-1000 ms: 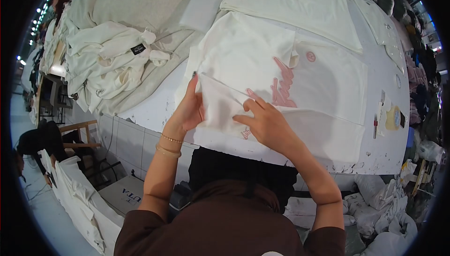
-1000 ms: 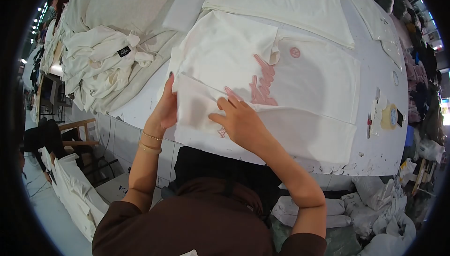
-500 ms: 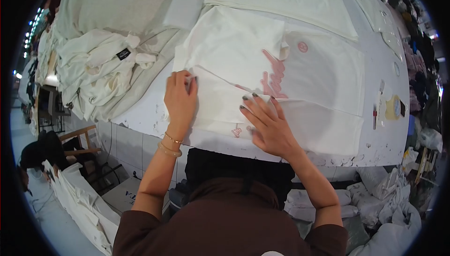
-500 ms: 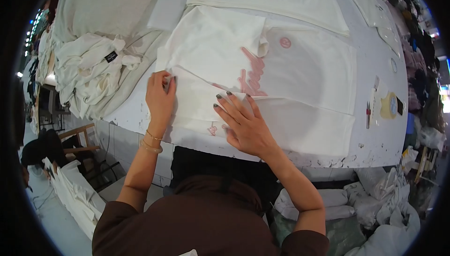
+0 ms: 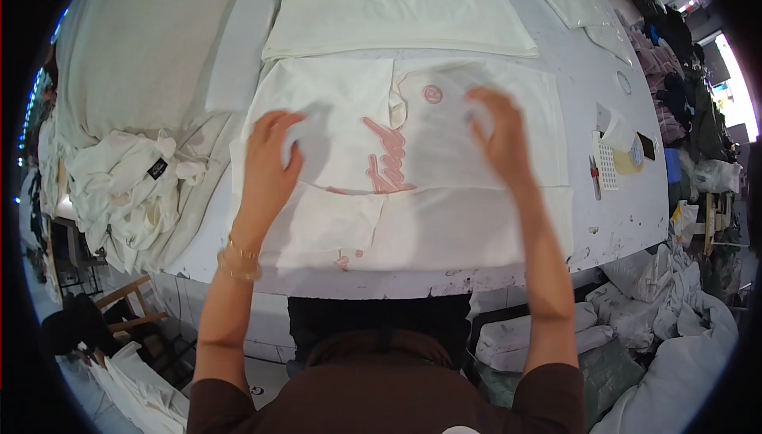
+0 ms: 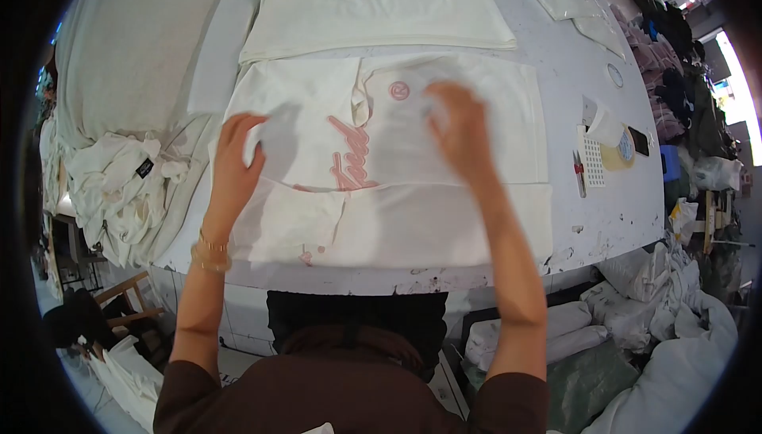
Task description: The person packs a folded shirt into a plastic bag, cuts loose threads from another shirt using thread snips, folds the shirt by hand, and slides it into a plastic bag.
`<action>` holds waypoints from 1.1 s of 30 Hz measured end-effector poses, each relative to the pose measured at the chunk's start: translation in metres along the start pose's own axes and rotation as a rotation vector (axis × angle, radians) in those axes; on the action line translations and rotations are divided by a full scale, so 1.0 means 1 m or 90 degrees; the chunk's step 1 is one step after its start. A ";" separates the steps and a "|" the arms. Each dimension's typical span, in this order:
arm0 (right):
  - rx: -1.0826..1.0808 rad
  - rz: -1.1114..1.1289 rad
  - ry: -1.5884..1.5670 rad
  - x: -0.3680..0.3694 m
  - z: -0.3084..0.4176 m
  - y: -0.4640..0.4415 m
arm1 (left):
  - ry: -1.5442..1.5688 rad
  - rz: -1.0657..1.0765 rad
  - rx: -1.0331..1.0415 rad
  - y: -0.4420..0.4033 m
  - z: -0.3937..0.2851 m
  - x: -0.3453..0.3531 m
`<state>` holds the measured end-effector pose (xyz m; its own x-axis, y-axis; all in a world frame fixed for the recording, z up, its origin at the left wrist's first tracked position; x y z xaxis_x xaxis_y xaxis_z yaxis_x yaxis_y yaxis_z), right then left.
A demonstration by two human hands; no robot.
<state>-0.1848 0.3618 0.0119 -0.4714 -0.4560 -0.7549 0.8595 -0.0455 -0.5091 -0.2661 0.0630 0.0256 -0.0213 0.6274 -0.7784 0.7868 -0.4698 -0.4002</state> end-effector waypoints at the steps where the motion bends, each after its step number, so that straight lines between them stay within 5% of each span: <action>1: 0.028 -0.032 0.036 -0.013 -0.042 -0.018 | 0.055 0.045 0.047 -0.022 -0.010 0.014; 6: 0.256 0.105 0.298 -0.033 -0.198 -0.044 | 0.085 0.107 -0.008 -0.118 -0.002 0.102; 8: 0.280 0.168 0.322 -0.027 -0.211 -0.043 | -0.116 0.168 -0.096 -0.135 -0.006 0.128; 14: 0.320 0.285 0.468 -0.040 -0.216 -0.035 | -0.215 0.177 -0.108 -0.147 0.027 0.162; 17: 0.251 0.211 0.402 -0.068 -0.201 -0.028 | -0.112 0.077 -0.090 -0.149 0.045 0.104; 19: 0.159 0.028 0.363 -0.107 -0.180 -0.008 | 0.062 -0.018 -0.092 -0.125 0.050 0.038; 20: 0.138 -0.016 0.370 -0.120 -0.163 0.007 | 0.177 0.074 -0.234 -0.107 0.061 0.018; 22: 0.113 -0.064 0.382 -0.141 -0.126 0.044 | 0.369 0.025 -0.344 -0.058 0.044 -0.026; 29: 0.164 -0.008 0.381 -0.117 -0.096 0.156 | 0.514 0.192 -0.529 0.065 0.070 -0.006; 33: 0.158 -0.078 0.396 -0.132 -0.082 0.161 | 0.679 0.117 -0.535 0.069 0.048 -0.028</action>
<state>-0.0007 0.4872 -0.0045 -0.5308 0.1574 -0.8327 0.7773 -0.3010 -0.5524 -0.2410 -0.0164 -0.0031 0.3036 0.9463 0.1109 0.8687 -0.3227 0.3757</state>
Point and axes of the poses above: each hand's wrist, its own y-axis away from the middle knuckle, its own x-axis out of the palm, z = x × y, the point moved 9 cm from there along -y, towards the middle knuckle, and after that the axes turned 2 degrees about -x, right-handed, at the moved point
